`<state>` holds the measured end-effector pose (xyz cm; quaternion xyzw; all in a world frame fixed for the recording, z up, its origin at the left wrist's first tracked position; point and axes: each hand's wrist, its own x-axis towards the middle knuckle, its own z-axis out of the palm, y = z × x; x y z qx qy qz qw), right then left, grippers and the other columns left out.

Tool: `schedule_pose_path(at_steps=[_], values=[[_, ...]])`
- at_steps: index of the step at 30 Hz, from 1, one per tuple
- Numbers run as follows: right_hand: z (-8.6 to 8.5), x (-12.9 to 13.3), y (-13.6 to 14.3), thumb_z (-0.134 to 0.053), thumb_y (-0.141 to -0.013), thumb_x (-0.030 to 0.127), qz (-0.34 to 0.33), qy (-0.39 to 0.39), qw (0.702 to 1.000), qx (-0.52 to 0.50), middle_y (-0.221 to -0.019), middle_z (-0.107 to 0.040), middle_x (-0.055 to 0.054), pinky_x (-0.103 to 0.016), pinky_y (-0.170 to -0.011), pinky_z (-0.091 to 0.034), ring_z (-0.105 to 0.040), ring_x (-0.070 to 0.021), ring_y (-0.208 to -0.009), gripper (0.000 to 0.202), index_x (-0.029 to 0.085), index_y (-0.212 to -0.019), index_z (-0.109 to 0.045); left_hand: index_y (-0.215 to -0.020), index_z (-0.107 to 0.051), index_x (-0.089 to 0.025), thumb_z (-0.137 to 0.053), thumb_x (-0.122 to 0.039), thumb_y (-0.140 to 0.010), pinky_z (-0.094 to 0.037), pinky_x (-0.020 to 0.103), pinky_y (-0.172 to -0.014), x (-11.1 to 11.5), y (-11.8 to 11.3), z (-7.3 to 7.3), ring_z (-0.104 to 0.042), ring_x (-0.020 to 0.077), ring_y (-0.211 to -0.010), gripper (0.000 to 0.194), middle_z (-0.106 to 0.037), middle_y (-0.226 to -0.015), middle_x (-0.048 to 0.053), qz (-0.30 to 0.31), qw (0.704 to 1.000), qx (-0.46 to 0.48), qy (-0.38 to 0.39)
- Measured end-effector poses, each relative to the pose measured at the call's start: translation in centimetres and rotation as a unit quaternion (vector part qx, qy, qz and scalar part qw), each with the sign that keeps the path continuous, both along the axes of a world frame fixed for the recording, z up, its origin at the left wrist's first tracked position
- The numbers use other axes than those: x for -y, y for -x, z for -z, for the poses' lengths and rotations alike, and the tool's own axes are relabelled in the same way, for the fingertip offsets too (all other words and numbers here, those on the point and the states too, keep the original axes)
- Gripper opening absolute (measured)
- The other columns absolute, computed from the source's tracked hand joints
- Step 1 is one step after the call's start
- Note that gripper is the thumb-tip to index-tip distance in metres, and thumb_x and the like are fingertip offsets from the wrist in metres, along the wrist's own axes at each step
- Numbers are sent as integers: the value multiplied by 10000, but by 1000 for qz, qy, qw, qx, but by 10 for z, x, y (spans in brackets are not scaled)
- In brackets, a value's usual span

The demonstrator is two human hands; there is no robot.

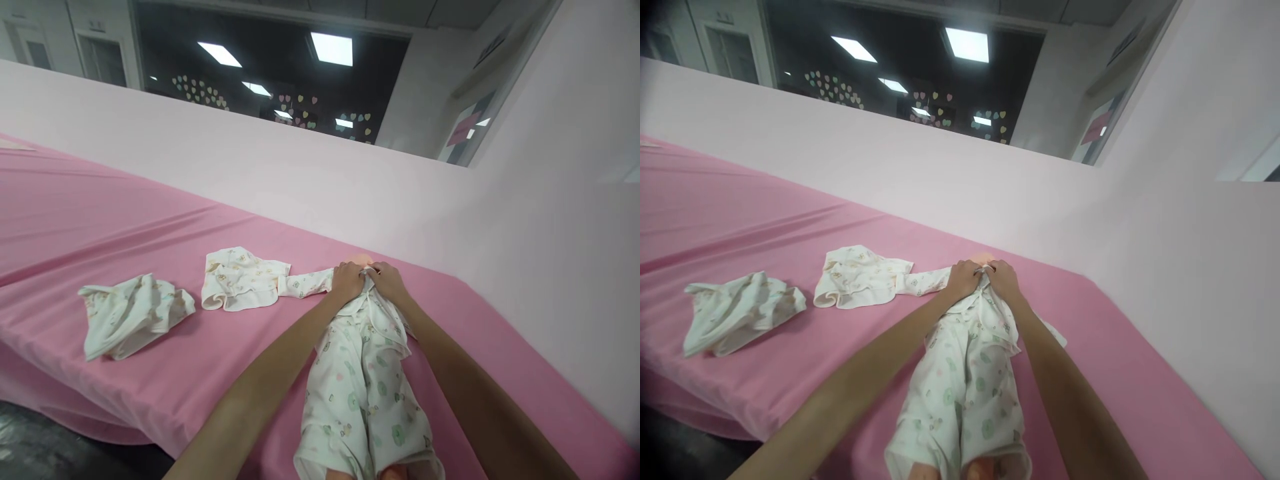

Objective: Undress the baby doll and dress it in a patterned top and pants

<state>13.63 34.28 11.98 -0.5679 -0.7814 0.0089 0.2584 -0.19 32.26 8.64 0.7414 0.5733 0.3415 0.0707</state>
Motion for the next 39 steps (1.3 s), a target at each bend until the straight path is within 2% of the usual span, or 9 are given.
schedule_pose_path(at_steps=[10, 15, 19, 22, 24, 26, 29, 35, 39], values=[[2, 14, -4, -456, -815, 405, -2, 84, 987, -140, -713, -578, -18, -219, -605, -347, -473, -102, -622, 315, 130, -814, -610, -1042, -619, -227, -339, -252, -897, -367, 446, -1011, -5, 4, -1, -503, 246, -1170, 316, -622, -1233, 4, 32, 997, 75, 4], [6, 15, -9, -479, -785, 360, 66, 86, 984, -144, -686, -571, -37, -222, -600, -318, -473, -115, -632, 255, 131, -728, -577, -1011, -623, -267, -355, -268, -889, -354, 389, -1043, -3, 4, -5, -529, 183, -1160, 295, -650, -1178, -55, 70, 990, 117, 16], [11, 20, -16, -447, -796, 314, 160, 66, 974, -146, -849, -629, -95, -257, -652, -324, -533, -176, -777, 248, 124, -811, -605, -1026, -597, -235, -312, -309, -903, -428, 301, -944, -5, 6, -7, -579, 148, -1041, 319, -656, -1122, -22, 38, 986, 155, 44], [9, 38, -17, -438, -814, 311, 210, 48, 964, -158, -1107, -606, -141, -276, -717, -354, -541, -219, -956, 365, 108, -1092, -560, -1181, -535, -199, -378, -292, -859, -420, 349, -970, -3, 10, -12, -538, 213, -1130, 370, -589, -1227, 67, -5, 987, 152, 60], [7, 57, -13, -485, -818, 394, 198, 57, 965, -161, -1137, -598, -123, -276, -728, -371, -546, -215, -969, 400, 130, -1114, -539, -1273, -476, -184, -458, -307, -817, -395, 402, -1004, 2, 11, -19, -479, 277, -1206, 473, -520, -1291, 123, -20, 989, 134, 64], [5, 77, -6, -528, -802, 521, 146, 100, 973, -147, -1028, -627, -72, -269, -700, -376, -558, -191, -884, 403, 160, -976, -569, -1295, -455, -176, -500, -325, -795, -391, 420, -1007, 13, 12, -29, -449, 312, -1230, 523, -487, -1300, 150, -14, 991, 110, 69], [9, 100, 7, -526, -791, 621, 93, 113, 984, -100, -968, -630, -44, -270, -678, -349, -550, -182, -841, 465, 174, -908, -576, -1208, -510, -155, -450, -327, -827, -420, 405, -971, 38, 11, -45, -487, 299, -1178, 422, -528, -1216, 153, 26, 994, 63, 80], [35, 107, 13, -476, -830, 310, 96, -4, 988, -119, -959, -629, -51, -274, -700, -309, -521, -178, -856, 206, 164, -874, -614, -1177, -534, -147, -392, -401, -879, -447, 407, -926, 108, 21, -59, -508, 278, -1140, 417, -532, -1231, 136, 119, 988, -61, 73], [41, 106, 11, -506, -837, 297, 96, -35, 988, -118, -982, -623, -45, -278, -732, -313, -519, -181, -886, 181, 166, -866, -629, -1235, -535, -152, -382, -434, -911, -420, 440, -977, 166, 39, -54, -478, 280, -1197, 456, -543, -1228, 129, 145, 984, -69, 79]])
